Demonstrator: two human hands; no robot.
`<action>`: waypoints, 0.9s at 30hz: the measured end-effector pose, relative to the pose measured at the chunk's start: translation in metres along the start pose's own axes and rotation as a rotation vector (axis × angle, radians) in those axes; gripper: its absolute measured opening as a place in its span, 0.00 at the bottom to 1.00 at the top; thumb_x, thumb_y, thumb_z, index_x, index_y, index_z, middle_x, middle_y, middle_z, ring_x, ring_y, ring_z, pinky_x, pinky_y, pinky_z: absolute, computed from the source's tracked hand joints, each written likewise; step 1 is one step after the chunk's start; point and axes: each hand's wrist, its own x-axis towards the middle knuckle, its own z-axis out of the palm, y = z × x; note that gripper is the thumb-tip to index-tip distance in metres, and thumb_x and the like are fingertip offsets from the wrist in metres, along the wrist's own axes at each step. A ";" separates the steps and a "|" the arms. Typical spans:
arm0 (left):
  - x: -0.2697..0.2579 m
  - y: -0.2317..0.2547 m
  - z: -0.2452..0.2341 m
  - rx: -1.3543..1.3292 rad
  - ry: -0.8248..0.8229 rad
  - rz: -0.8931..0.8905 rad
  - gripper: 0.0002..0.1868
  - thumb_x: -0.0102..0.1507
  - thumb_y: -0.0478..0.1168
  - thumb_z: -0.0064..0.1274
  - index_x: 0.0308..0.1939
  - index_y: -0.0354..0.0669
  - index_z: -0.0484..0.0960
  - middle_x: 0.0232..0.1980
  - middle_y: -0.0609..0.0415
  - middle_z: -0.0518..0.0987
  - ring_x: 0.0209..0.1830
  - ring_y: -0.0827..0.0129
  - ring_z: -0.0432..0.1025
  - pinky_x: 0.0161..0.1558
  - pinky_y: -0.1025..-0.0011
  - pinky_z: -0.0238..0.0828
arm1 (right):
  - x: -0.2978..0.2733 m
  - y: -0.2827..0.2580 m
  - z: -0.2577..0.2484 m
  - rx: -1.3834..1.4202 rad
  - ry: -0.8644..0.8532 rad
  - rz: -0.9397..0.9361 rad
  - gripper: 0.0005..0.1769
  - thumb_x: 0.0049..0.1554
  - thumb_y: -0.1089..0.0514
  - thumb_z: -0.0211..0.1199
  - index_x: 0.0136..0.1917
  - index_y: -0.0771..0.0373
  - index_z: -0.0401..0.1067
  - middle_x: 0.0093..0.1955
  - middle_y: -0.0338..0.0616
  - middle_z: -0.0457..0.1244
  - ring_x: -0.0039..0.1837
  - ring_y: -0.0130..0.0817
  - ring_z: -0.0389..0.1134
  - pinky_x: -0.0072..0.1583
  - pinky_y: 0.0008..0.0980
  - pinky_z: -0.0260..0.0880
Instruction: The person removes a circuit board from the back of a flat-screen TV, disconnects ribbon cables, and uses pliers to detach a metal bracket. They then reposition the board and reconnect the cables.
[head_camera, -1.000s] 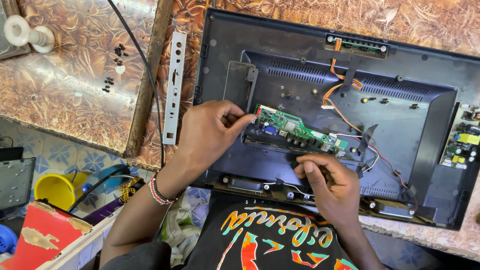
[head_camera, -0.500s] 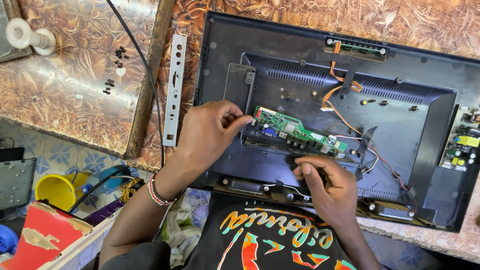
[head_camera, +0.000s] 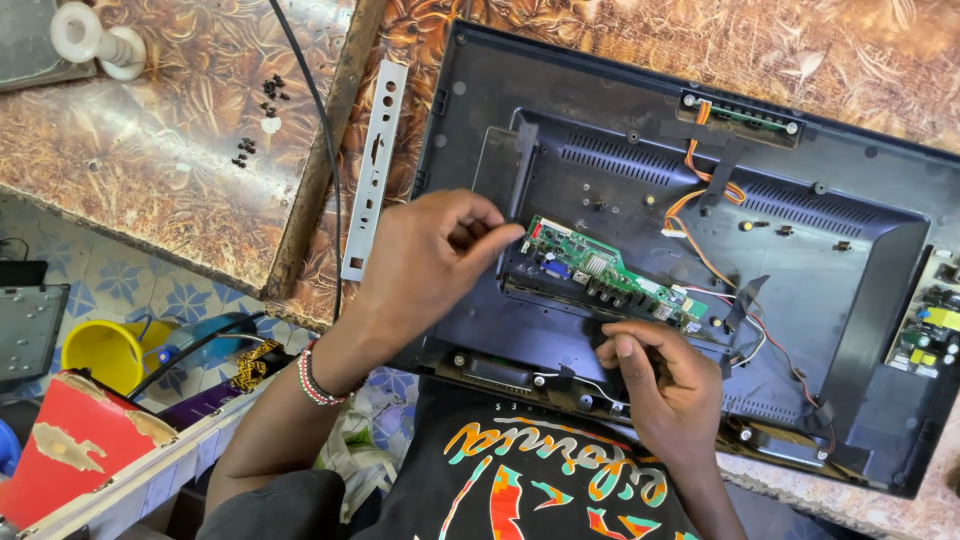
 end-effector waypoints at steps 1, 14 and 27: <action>0.002 0.003 -0.011 0.018 0.027 -0.010 0.11 0.64 0.45 0.64 0.36 0.43 0.83 0.32 0.56 0.83 0.25 0.75 0.76 0.28 0.77 0.74 | -0.001 0.000 0.000 0.009 0.002 0.011 0.14 0.64 0.54 0.57 0.52 0.66 0.77 0.39 0.43 0.71 0.42 0.31 0.75 0.45 0.26 0.76; 0.025 -0.106 -0.049 0.419 0.318 0.069 0.13 0.67 0.42 0.71 0.41 0.38 0.84 0.31 0.51 0.80 0.29 0.67 0.74 0.32 0.68 0.76 | -0.003 -0.007 0.003 -0.021 0.025 0.049 0.16 0.64 0.52 0.57 0.52 0.67 0.78 0.40 0.47 0.71 0.44 0.35 0.74 0.47 0.29 0.77; -0.036 -0.043 -0.056 0.436 -0.054 -0.464 0.33 0.61 0.41 0.66 0.67 0.41 0.69 0.49 0.45 0.75 0.42 0.51 0.74 0.38 0.48 0.76 | -0.002 -0.007 0.005 -0.034 0.027 0.068 0.15 0.64 0.53 0.58 0.53 0.67 0.78 0.40 0.47 0.71 0.43 0.34 0.75 0.47 0.29 0.78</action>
